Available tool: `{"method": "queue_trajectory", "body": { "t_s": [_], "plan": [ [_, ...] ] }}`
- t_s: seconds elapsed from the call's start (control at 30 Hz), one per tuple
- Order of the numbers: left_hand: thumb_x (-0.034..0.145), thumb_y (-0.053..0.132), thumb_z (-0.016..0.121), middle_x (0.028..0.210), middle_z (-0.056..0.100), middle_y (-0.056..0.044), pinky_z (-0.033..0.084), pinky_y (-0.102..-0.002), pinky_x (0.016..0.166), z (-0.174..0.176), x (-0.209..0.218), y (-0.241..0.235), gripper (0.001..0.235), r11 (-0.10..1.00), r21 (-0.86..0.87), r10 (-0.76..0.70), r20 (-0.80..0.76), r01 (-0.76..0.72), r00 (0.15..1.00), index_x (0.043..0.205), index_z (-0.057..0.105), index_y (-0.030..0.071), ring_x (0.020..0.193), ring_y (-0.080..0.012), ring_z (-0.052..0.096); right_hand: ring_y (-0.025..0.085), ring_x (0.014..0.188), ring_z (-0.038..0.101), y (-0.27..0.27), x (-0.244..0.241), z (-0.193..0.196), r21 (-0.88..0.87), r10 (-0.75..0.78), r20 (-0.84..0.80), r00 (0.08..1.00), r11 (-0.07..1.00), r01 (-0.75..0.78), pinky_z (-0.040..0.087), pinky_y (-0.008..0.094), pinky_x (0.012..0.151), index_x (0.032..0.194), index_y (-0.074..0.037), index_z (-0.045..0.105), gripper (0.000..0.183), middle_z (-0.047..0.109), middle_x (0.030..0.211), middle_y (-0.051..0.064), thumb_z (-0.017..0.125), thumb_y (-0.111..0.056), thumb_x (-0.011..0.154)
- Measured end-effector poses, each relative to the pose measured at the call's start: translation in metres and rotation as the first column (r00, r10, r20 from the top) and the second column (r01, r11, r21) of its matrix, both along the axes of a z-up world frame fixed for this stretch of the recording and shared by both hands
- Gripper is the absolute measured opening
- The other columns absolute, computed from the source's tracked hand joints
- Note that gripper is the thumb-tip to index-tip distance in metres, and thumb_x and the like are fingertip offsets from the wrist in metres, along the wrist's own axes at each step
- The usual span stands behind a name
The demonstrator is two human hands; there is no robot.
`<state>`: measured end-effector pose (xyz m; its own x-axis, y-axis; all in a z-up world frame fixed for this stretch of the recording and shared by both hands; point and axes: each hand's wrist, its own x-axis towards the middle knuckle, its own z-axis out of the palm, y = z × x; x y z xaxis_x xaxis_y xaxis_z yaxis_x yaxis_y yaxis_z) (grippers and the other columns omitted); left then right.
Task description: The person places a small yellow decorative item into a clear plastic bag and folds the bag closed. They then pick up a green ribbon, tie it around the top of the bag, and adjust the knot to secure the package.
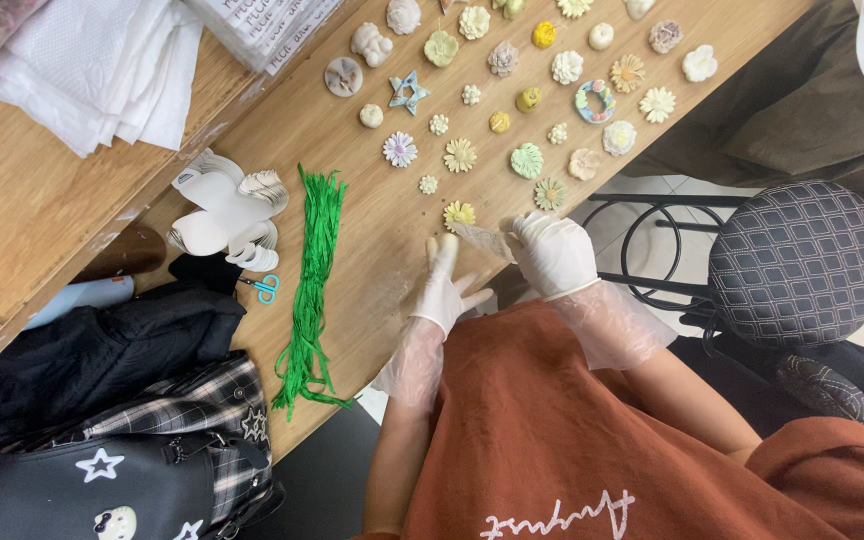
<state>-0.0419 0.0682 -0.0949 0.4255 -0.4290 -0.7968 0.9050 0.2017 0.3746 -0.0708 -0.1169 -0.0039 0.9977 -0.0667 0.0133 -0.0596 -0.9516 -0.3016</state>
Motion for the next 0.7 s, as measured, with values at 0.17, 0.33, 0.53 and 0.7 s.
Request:
{"method": "queue_trajectory", "body": {
  "t_s": [0.17,0.33,0.53,0.7],
  "plan": [
    [0.060,0.083,0.069,0.160,0.030,-0.015,0.041,-0.069,0.105,0.002,0.006,-0.022,0.131,0.960,-0.177,0.169,-0.243,-0.215,0.955,0.163,0.014,0.025,0.143,-0.0427,0.039,0.033,0.069,0.065,0.012,0.001,0.010,0.027,0.036,0.082,0.996,0.999,-0.039,0.051,0.046,0.062,0.099,-0.015,0.071,0.011,0.064,0.077,0.011,0.067,-0.017,0.088],
    [0.063,0.084,0.068,0.160,0.038,-0.008,0.035,-0.061,0.107,-0.006,0.007,-0.037,0.117,0.962,-0.180,0.162,-0.224,-0.204,0.961,0.157,0.034,0.023,0.142,-0.0322,0.040,0.033,0.066,0.063,0.021,0.001,0.020,-0.014,0.075,0.070,0.995,0.997,-0.075,0.049,0.045,0.058,0.092,-0.015,0.069,0.005,0.061,0.075,0.012,0.067,-0.018,0.089],
    [0.059,0.077,0.068,0.152,0.042,-0.006,0.038,-0.063,0.105,0.017,0.014,-0.028,0.108,0.981,-0.089,0.148,-0.210,-0.170,0.966,0.152,0.036,0.033,0.137,-0.0326,0.044,0.031,0.060,0.062,0.024,0.004,0.026,-0.087,0.164,0.055,0.985,0.983,-0.159,0.048,0.044,0.054,0.089,-0.015,0.067,0.008,0.058,0.069,0.009,0.067,-0.023,0.089],
    [0.065,0.076,0.070,0.149,0.047,-0.008,0.043,-0.060,0.102,0.018,0.018,-0.026,0.106,0.980,-0.076,0.161,-0.236,-0.183,0.958,0.150,0.040,0.019,0.132,-0.0330,0.049,0.029,0.061,0.062,0.023,0.006,0.024,-0.199,0.226,0.002,0.974,0.955,-0.221,0.048,0.043,0.053,0.086,-0.016,0.065,0.012,0.058,0.068,0.007,0.067,-0.027,0.090]
  ]
}}
